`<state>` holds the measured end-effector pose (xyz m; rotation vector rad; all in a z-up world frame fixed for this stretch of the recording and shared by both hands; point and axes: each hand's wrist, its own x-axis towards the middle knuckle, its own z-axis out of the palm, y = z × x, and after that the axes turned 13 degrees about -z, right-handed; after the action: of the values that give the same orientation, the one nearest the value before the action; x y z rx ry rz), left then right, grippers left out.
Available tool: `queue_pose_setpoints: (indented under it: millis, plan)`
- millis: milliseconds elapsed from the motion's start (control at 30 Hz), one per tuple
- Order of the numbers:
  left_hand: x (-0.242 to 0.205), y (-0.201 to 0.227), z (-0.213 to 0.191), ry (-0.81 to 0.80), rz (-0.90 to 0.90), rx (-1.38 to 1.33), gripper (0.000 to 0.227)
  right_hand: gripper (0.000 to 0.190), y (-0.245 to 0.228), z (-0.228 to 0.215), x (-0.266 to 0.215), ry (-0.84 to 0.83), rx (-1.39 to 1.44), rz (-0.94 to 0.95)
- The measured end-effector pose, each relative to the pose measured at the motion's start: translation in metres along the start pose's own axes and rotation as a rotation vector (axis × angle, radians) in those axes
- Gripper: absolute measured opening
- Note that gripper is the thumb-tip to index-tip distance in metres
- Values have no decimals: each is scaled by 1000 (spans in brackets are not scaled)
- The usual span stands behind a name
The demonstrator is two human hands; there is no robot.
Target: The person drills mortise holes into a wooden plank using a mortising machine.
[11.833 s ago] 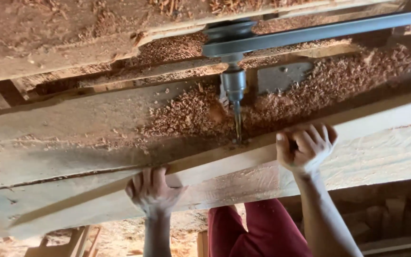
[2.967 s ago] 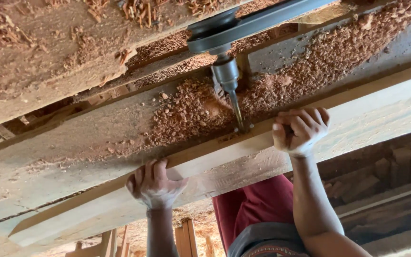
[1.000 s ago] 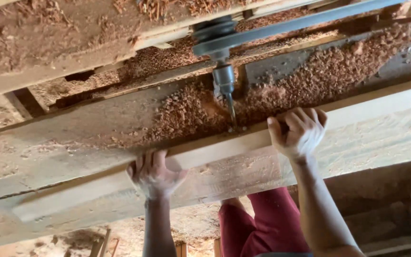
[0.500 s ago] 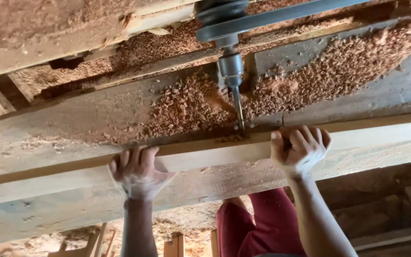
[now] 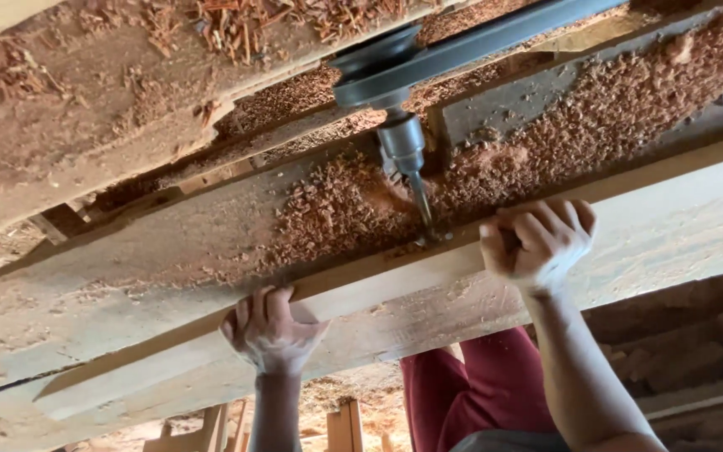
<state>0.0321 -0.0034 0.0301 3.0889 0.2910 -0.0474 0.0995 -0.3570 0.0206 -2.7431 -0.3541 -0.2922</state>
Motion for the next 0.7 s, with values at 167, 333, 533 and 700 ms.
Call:
queue_pose_setpoints:
  millis: [167, 333, 533, 700]
  plan:
    - [5, -11, 8, 19, -38, 16, 59, 41, 6, 10, 11, 16, 13, -33]
    - [18, -21, 22, 139, 64, -6, 64, 40, 16, 4, 9, 20, 20, -87]
    - [19, -10, 10, 136, 109, -5, 70, 37, 14, -9, -18, 8, -8, -50]
    - [8, -6, 4, 72, 137, 29, 64, 37, 15, -10, -28, -20, -25, 10]
